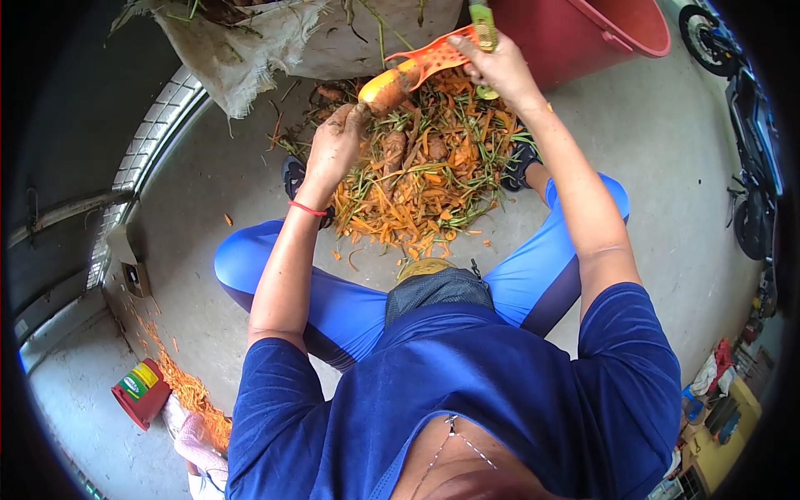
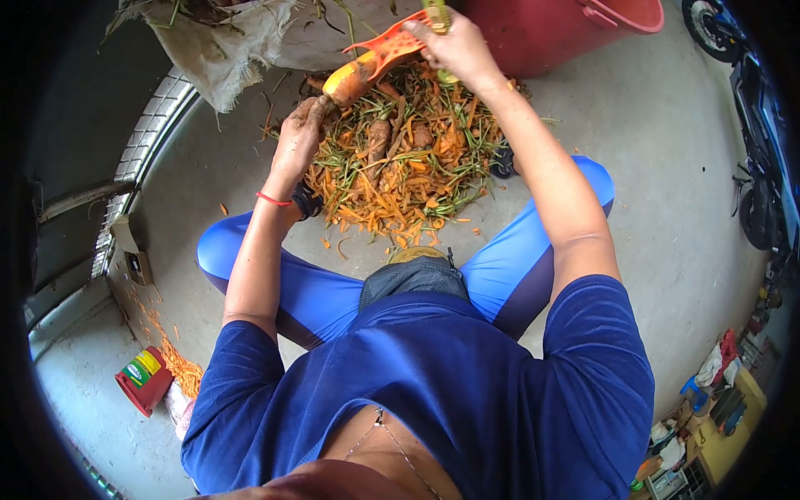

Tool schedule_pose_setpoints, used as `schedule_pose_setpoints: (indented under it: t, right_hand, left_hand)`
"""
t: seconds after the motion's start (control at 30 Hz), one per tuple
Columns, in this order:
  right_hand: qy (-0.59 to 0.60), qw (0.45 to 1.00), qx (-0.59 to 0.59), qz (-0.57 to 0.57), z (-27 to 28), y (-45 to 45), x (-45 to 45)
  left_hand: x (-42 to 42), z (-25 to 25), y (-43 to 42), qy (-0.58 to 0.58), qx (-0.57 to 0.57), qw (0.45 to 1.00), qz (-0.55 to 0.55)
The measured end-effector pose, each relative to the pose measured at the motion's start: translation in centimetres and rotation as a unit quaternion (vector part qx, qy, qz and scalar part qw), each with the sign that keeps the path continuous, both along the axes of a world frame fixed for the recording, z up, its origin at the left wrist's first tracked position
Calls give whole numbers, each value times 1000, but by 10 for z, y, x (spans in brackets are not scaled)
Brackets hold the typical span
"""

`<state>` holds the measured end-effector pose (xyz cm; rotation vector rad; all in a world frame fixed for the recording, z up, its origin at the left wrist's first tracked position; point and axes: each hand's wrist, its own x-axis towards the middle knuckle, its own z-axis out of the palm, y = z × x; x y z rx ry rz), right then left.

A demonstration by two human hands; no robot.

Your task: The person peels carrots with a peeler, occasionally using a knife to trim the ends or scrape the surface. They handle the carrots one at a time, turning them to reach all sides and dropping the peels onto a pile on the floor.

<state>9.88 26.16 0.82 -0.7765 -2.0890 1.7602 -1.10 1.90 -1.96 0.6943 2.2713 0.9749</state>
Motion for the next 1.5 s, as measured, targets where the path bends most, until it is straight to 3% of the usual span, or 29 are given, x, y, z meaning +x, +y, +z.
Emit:
schedule_pose_setpoints:
  t: [0.07, 0.2, 0.3, 0.4, 0.53, 0.6, 0.63, 0.7, 0.8, 0.87, 1.0, 1.1, 1.2, 1.23, 1.37, 1.5]
  right_hand:
    - [-8, 999, 15, 31, 11, -17, 0]
    - [-27, 996, 65, 56, 4, -28, -1]
    - [-18, 996, 72, 50, 4, -24, 3]
    - [7, 997, -14, 72, -2, -4, 12]
    - [22, 999, -38, -15, -8, 46, 31]
    - [-5, 999, -16, -39, -32, 81, 42]
    - [-47, 994, 67, -71, -36, 90, 44]
    - [-134, 955, 228, -133, -37, 94, 48]
    - [-12, 987, 97, -128, -18, 83, 42]
    - [47, 997, 12, -54, -4, 47, 30]
    - [-36, 998, 47, 36, 0, -31, 9]
    - [-25, 986, 160, 41, -9, -43, 5]
    - [-51, 994, 73, 56, 1, -33, 9]
    - [8, 992, 114, 56, -4, -26, 11]
    - [-36, 996, -50, 58, -5, -6, 23]
    - [-33, 999, -4, -31, -19, 62, 36]
  left_hand:
    - [2, 3, 4, 0, 10, 1000, 2]
    - [5, 5, 3, -116, 27, 993, -6]
    - [11, -1, 2, -193, 121, 974, 17]
    - [13, 3, 1, -192, 133, 972, -5]
    - [10, 8, -9, -153, 153, 976, -6]
    - [6, 4, -14, -98, 133, 986, -10]
    - [3, 1, -17, -72, 103, 992, -19]
    - [2, -1, -18, -155, 118, 980, 25]
    - [0, 5, -16, -256, 121, 957, 65]
    - [0, 10, -14, -315, 117, 938, 84]
    - [8, 10, -5, -353, 123, 924, 77]
    - [13, 8, -5, -346, 125, 927, 69]
    - [15, 13, -7, -357, 143, 922, 51]
    - [15, 14, -6, -356, 149, 922, 42]
    - [16, 13, -4, -348, 150, 925, 21]
    - [8, 26, -12, -341, 141, 929, 34]
